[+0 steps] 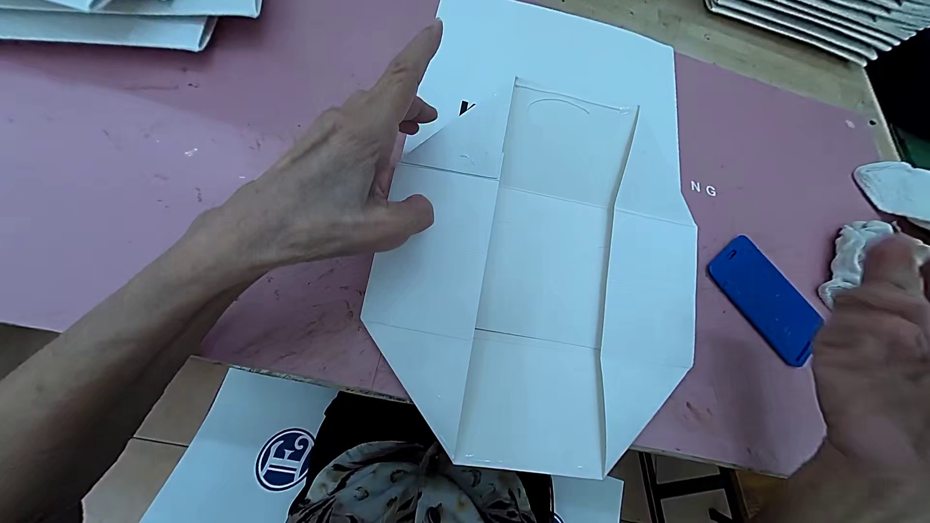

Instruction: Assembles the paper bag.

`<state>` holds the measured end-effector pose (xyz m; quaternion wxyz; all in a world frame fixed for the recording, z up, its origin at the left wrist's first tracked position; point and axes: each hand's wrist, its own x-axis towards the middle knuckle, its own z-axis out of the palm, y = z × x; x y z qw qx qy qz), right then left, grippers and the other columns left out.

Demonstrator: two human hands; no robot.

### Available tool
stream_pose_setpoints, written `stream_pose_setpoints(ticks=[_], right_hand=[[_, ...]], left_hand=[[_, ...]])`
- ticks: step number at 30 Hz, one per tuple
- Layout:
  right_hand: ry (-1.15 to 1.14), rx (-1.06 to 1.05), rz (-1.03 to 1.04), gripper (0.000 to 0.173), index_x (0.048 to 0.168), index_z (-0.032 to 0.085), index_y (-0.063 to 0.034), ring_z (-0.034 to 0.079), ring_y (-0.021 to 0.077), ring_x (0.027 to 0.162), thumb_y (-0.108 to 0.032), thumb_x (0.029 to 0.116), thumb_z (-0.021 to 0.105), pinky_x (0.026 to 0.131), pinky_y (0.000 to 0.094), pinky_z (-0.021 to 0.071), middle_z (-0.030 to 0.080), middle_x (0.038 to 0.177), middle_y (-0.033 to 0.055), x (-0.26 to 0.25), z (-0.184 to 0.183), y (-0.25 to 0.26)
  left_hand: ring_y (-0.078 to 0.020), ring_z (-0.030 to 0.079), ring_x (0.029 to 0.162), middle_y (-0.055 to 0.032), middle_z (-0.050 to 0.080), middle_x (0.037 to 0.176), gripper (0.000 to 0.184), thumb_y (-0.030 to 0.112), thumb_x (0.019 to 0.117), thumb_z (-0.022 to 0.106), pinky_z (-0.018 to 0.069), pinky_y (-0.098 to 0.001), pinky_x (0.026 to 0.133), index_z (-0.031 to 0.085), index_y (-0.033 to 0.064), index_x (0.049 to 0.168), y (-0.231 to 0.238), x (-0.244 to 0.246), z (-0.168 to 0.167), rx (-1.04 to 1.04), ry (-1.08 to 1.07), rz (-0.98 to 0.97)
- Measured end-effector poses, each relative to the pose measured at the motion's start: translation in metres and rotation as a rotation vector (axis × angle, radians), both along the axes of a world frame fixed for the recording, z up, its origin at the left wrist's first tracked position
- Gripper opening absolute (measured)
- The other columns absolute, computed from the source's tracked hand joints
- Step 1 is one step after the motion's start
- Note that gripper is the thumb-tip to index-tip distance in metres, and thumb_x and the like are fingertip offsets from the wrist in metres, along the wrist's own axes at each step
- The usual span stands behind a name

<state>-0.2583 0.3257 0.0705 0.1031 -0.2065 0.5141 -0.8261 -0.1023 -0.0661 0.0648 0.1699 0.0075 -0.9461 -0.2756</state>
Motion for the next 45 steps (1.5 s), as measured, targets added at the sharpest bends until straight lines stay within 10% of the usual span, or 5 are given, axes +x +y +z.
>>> stream_pose_setpoints(ticks=[9,18,33,40,45], right_hand=[[0.707,1.079,0.230,0.081,0.146,0.039,-0.0025,0.059,0.0086,0.123,-0.018,0.0730,0.071,0.101,0.0243,0.0504,0.055,0.144,0.0099,-0.058,0.013,-0.066],[0.795,1.068,0.324,0.087,0.146,0.044,0.0014,0.063,0.0058,0.113,-0.022,0.0689,0.077,0.099,0.0210,0.0508,0.065,0.130,0.0078,-0.069,0.009,-0.077],[0.951,0.858,0.212,0.040,0.123,0.063,-0.0031,0.064,-0.0025,0.108,-0.009,0.0839,0.071,0.094,0.0138,0.0519,0.068,0.119,-0.0011,-0.038,-0.008,-0.053],[1.065,0.960,0.361,0.037,0.108,0.073,0.0052,0.061,0.0188,0.127,-0.015,0.1003,0.043,0.115,0.0361,0.0398,0.070,0.128,0.0132,-0.038,0.002,-0.051],[1.220,1.137,0.356,0.041,0.090,0.077,-0.0013,0.067,0.0235,0.100,-0.035,0.0993,0.056,0.086,0.0371,0.0503,0.073,0.110,0.0178,-0.041,0.027,-0.081]], left_hand=[[-0.0024,0.059,0.110,-0.0027,0.062,0.126,0.093,0.027,0.0717,0.064,0.0511,-0.0209,0.088,0.028,0.0036,0.154,-0.004,-0.018,-0.004,0.146,-0.105,-0.039],[0.0012,0.058,0.111,0.0003,0.063,0.123,0.068,0.020,0.0679,0.067,0.0483,-0.0164,0.093,0.052,0.0039,0.132,-0.009,-0.019,-0.013,0.215,-0.088,-0.016],[-0.0037,0.064,0.112,-0.0047,0.069,0.125,0.082,0.012,0.0859,0.068,0.0497,-0.0178,0.100,0.027,-0.0066,0.155,0.005,0.003,-0.026,0.179,0.189,-0.080],[-0.0190,0.059,0.131,-0.0086,0.068,0.134,0.057,0.024,0.1048,0.033,0.0164,-0.0555,0.125,0.037,-0.0004,0.156,0.008,0.032,-0.026,-0.122,0.102,-0.218],[-0.0298,0.057,0.135,-0.0140,0.067,0.135,0.054,0.028,0.1054,0.029,0.0137,-0.0655,0.121,0.069,0.0010,0.128,0.023,0.039,-0.023,-0.275,0.084,-0.234]])
